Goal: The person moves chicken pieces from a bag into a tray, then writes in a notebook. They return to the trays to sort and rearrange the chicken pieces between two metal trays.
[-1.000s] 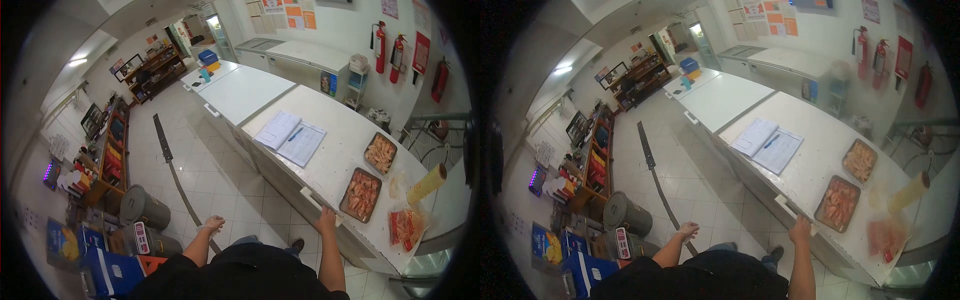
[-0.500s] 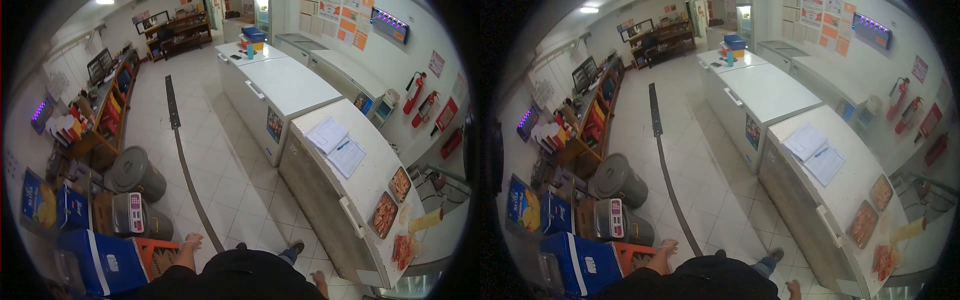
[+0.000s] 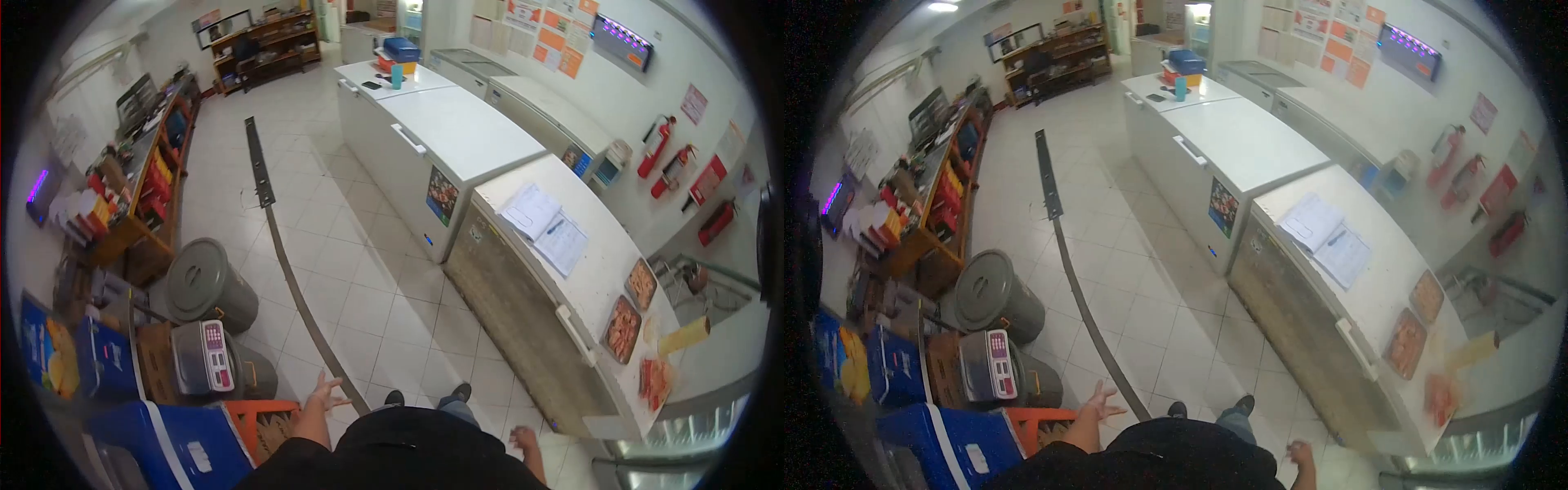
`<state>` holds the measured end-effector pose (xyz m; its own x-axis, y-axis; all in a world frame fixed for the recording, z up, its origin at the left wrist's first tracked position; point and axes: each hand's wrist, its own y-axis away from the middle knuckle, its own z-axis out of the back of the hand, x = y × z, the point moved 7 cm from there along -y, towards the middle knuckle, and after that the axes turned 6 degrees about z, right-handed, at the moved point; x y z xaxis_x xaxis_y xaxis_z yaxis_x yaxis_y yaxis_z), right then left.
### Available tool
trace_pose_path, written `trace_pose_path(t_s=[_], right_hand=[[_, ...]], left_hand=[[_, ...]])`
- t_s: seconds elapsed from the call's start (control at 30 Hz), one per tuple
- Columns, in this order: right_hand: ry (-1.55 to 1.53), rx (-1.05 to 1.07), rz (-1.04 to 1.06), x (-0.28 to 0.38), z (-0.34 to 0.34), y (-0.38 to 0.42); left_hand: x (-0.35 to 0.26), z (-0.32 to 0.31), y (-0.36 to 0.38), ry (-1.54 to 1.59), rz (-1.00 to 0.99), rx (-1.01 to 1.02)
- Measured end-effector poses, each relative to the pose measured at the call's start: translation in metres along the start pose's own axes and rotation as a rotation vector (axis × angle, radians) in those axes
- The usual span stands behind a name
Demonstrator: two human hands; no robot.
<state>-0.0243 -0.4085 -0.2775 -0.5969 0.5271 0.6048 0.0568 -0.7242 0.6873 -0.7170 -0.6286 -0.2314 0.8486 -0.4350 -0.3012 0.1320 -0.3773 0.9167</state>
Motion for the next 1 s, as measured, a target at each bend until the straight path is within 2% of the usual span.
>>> trace_pose_path(t_s=[0.03, 0.07, 0.1, 0.13, 0.17, 0.2, 0.23, 0.27, 0.3, 0.37, 0.47, 0.6, 0.77, 0.8, 0.87, 0.9, 0.97, 1.0], right_hand=[[0.261, -0.052, 0.033, 0.033, 0.001, -0.008], [0.495, -0.202, 0.258, 0.106, -0.007, 0.008], [0.573, -0.150, 0.290, 0.165, -0.014, 0.029], [0.389, -0.095, 0.391, 0.199, -0.030, 0.030], [0.409, -0.061, 0.512, 0.266, -0.047, 0.059], [0.256, 0.038, 0.515, 0.316, -0.068, 0.081], [0.205, 0.138, 0.681, 0.349, -0.091, 0.093], [0.185, 0.249, 0.689, 0.395, -0.108, 0.132], [0.337, 0.194, 0.870, 0.421, -0.127, 0.148], [0.685, 0.125, 1.013, 0.457, -0.158, 0.180], [0.756, 0.090, 1.041, 0.466, -0.179, 0.189], [0.736, 0.074, 1.065, 0.453, -0.178, 0.179], [0.641, -0.268, 1.028, 0.445, -0.137, 0.176], [0.645, -0.265, 1.045, 0.442, -0.137, 0.172], [0.548, -0.064, 1.063, 0.437, -0.151, 0.159], [0.502, -0.035, 1.034, 0.432, -0.159, 0.160], [0.446, 0.021, 1.108, 0.444, -0.162, 0.162], [0.393, 0.051, 1.168, 0.455, -0.159, 0.169]], left_hand=[[-0.011, -0.022, -0.009, -0.020, -0.047, 0.076], [-0.022, -0.048, -0.013, 0.018, -0.116, 0.108], [-0.032, -0.076, -0.018, 0.041, -0.172, 0.149], [-0.038, -0.101, -0.020, -0.051, -0.131, 0.168], [-0.052, -0.133, -0.021, 0.125, -0.155, 0.258], [-0.062, -0.169, -0.020, 0.309, -0.165, 0.342], [-0.062, -0.208, -0.010, 0.224, -0.115, 0.368], [-0.071, -0.243, 0.010, 0.243, -0.201, 0.374], [-0.077, -0.275, 0.027, 0.276, -0.295, 0.382], [-0.071, -0.325, 0.043, 0.182, -0.282, 0.424], [-0.059, -0.382, 0.076, 0.126, -0.259, 0.469], [-0.037, -0.413, 0.085, 0.031, -0.193, 0.551], [-0.016, -0.425, 0.083, 0.005, -0.124, 0.544], [-0.014, -0.423, 0.082, 0.016, -0.110, 0.510], [-0.007, -0.414, 0.077, -0.006, -0.120, 0.515], [-0.006, -0.409, 0.072, -0.022, -0.121, 0.525], [-0.009, -0.410, 0.050, 0.035, -0.104, 0.607], [-0.020, -0.414, 0.047, -0.023, -0.219, 0.667]])
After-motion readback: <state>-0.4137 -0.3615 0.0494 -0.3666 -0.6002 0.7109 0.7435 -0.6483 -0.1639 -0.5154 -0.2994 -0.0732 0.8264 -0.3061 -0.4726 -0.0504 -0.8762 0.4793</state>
